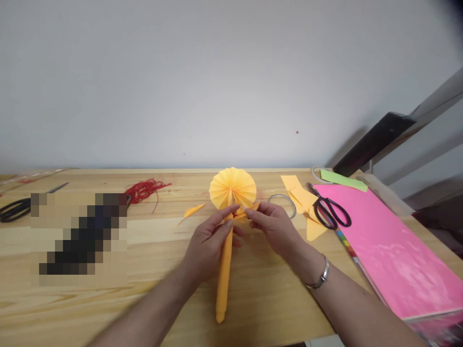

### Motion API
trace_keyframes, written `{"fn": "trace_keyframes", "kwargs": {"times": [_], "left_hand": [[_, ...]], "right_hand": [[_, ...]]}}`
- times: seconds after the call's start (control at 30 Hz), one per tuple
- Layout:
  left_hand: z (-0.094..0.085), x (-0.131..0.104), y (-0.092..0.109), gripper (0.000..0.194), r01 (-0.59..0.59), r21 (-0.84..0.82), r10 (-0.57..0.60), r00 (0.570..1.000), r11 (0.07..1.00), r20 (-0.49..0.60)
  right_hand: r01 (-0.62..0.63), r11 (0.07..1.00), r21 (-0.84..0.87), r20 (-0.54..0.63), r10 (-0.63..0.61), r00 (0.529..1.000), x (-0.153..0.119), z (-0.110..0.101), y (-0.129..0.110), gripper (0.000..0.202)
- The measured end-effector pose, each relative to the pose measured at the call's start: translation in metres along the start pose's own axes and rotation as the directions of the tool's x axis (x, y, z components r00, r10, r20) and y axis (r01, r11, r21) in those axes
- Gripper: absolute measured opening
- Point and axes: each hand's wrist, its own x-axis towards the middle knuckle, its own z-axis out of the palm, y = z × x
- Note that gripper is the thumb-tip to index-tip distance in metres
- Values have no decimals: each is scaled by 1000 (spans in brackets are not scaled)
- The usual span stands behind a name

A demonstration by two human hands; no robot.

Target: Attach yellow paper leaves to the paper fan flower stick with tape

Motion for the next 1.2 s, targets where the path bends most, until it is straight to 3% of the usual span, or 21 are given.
{"fn": "trace_keyframes", "kwargs": {"times": [0.23, 0.6, 0.9, 1.2], "left_hand": [[-1, 2, 0, 30, -94, 114, 99, 994, 989, -38], [-3, 7, -7, 36, -41, -65, 39, 999, 997, -33], [-3, 8, -8, 36, -47, -87, 44, 998, 995, -41], [-4, 6, -11, 35, -55, -126, 52, 998, 991, -27]], "right_hand": [[-26, 1000, 1, -11, 26, 1000, 1, 1, 2, 29], [-77, 991, 106, 22, 75, 997, 0, 1, -2, 35], [-97, 989, -114, 7, 98, 995, -3, 4, -6, 26], [-128, 992, -19, 79, 130, 988, -2, 2, -3, 20]]}}
